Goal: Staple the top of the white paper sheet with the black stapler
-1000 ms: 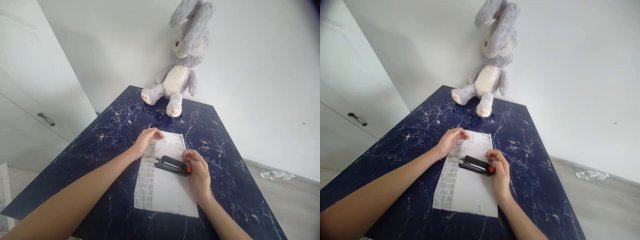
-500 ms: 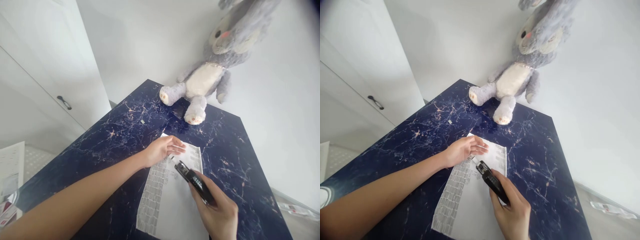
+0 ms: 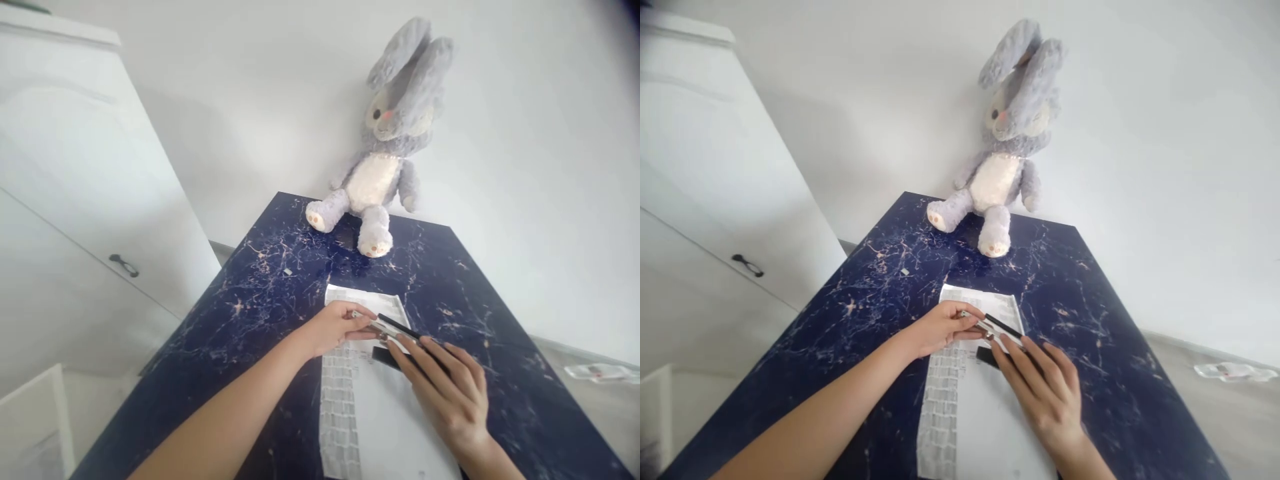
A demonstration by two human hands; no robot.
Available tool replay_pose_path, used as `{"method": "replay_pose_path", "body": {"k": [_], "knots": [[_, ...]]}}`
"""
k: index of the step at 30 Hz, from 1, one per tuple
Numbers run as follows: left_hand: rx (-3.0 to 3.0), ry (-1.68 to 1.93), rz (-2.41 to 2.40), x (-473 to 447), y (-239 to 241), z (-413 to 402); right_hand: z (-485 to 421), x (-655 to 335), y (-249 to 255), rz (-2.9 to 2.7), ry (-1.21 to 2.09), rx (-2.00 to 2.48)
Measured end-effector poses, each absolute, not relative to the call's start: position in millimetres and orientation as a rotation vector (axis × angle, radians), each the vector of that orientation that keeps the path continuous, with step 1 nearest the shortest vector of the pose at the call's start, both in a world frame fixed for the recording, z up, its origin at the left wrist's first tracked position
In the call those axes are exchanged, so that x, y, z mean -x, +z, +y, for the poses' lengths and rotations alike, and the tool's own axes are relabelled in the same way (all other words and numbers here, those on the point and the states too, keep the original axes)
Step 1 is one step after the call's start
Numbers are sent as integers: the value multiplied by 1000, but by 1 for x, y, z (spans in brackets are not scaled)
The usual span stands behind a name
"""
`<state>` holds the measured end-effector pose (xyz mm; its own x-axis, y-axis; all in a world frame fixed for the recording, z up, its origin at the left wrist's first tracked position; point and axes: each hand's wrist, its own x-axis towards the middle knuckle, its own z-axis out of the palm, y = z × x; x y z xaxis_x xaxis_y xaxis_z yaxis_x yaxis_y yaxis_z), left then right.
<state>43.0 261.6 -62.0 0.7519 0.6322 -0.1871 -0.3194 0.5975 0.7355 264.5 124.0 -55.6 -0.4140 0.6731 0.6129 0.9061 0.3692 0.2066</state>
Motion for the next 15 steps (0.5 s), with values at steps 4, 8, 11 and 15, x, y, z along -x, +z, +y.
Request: {"method": "replay_pose_path", "body": {"k": [4, 8, 11, 15], "knots": [[-772, 610, 426, -43, -67, 260, 125, -269, -56, -2208, -922, 1283], [-793, 665, 408, -44, -69, 256, 126, -270, -48, -2209, -996, 1145], [-777, 696, 419, -46, -67, 259, 131, -270, -43, -2131, -911, 1164], [-873, 1067, 674, -25, -61, 281, 135, -266, -44, -1814, -538, 1248]]}}
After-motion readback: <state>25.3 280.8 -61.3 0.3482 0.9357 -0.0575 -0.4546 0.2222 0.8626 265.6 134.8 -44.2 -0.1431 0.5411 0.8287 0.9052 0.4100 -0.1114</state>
